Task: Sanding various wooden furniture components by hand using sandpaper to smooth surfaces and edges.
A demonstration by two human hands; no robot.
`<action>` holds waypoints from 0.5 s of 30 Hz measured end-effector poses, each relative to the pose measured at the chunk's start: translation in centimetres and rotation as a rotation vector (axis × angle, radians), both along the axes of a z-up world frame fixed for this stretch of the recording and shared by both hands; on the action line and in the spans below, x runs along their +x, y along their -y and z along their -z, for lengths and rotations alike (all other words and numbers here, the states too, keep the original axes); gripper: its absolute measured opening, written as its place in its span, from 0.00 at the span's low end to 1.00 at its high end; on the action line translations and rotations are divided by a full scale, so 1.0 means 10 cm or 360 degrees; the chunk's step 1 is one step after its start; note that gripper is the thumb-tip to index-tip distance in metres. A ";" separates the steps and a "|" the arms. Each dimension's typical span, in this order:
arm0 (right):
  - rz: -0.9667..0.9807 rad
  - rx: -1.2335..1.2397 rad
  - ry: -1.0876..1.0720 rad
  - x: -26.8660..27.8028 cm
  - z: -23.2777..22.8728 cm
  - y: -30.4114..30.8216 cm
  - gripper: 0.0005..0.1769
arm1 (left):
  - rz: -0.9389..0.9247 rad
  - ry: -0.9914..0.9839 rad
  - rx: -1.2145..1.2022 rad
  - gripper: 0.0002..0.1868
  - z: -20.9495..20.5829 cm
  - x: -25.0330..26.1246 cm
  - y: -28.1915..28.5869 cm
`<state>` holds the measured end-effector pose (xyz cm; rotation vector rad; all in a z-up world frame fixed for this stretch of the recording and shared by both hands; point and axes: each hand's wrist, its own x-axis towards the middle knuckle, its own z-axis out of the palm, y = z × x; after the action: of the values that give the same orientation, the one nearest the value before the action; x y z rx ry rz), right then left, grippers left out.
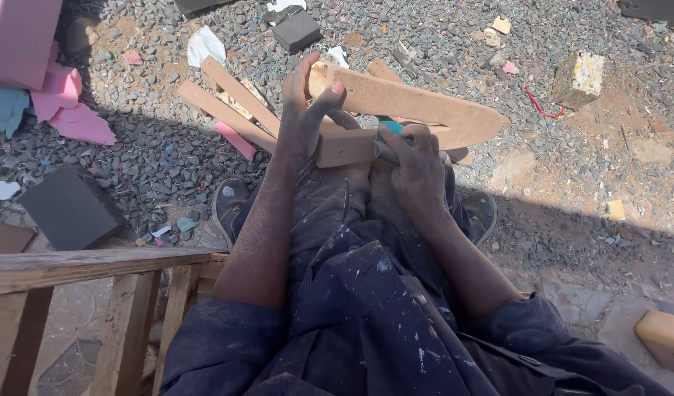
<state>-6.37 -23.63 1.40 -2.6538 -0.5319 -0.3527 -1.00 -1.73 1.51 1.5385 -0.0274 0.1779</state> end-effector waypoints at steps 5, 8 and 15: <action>0.0362 -0.0027 -0.0012 0.20 -0.02 0.32 0.11 | 0.0084 -0.0014 -0.0374 0.48 -0.10 0.00 0.08; 0.0188 -0.0067 -0.0049 0.07 -0.17 -0.06 0.18 | -0.0024 -0.0040 -0.0168 0.45 0.02 0.04 0.11; -0.0018 0.0045 -0.0182 0.09 -0.32 -0.21 0.23 | -0.0066 0.0116 0.0258 0.47 -0.03 -0.03 0.01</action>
<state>-5.48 -21.48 4.61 -2.6236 -0.5017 -0.2022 -1.28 -1.81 1.82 1.6947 -0.0690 0.2703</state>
